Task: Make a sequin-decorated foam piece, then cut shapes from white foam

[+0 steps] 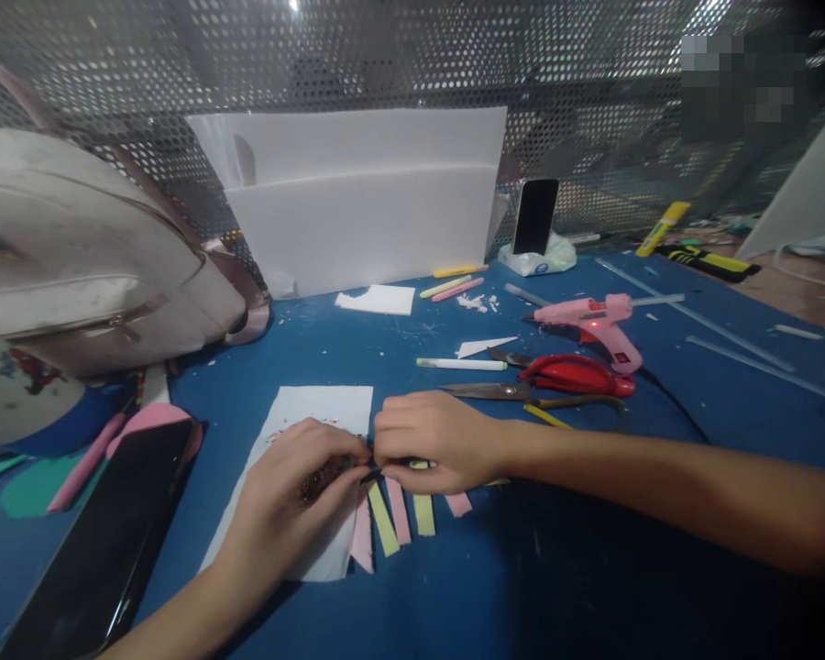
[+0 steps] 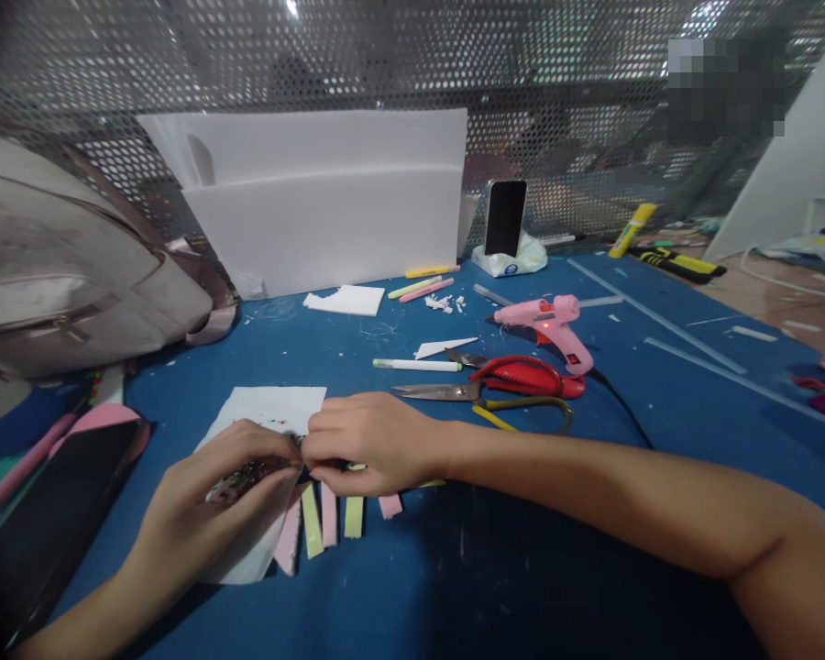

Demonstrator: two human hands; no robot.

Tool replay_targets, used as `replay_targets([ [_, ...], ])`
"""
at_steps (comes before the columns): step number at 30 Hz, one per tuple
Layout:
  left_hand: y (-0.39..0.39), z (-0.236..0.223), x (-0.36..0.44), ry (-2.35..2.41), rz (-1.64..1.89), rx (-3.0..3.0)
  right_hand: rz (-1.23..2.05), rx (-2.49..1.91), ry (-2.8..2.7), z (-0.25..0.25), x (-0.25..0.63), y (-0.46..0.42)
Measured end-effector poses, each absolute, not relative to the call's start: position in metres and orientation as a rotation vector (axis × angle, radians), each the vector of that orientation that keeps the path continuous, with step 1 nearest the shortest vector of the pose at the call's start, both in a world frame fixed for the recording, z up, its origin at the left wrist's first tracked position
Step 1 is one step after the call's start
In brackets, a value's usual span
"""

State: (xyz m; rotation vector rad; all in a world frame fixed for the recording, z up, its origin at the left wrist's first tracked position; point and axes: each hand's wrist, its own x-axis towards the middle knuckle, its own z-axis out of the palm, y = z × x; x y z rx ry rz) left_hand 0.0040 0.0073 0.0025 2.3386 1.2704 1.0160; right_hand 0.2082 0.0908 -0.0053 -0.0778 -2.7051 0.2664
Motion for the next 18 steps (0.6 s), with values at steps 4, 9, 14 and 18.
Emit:
replay_targets([
  [4, 0.008, 0.0024, 0.0031, 1.211, 1.016, 2.344, 0.259, -0.086, -2.722, -0.0056, 0.2085, 0.0907],
  [9, 0.0076, 0.0017, 0.0044, 1.237, 1.009, 2.331, 0.263, -0.091, -2.701, -0.0053, 0.2086, 0.0904],
  [14, 0.0077, 0.0013, 0.005, 1.237, 1.006, 2.321, 0.254, -0.086, -2.696, -0.0058, 0.2087, 0.0906],
  [18, 0.008, 0.0009, 0.004, 1.203, 0.985, 2.33, 0.261, -0.088, -2.699, -0.006, 0.2089, 0.0907],
])
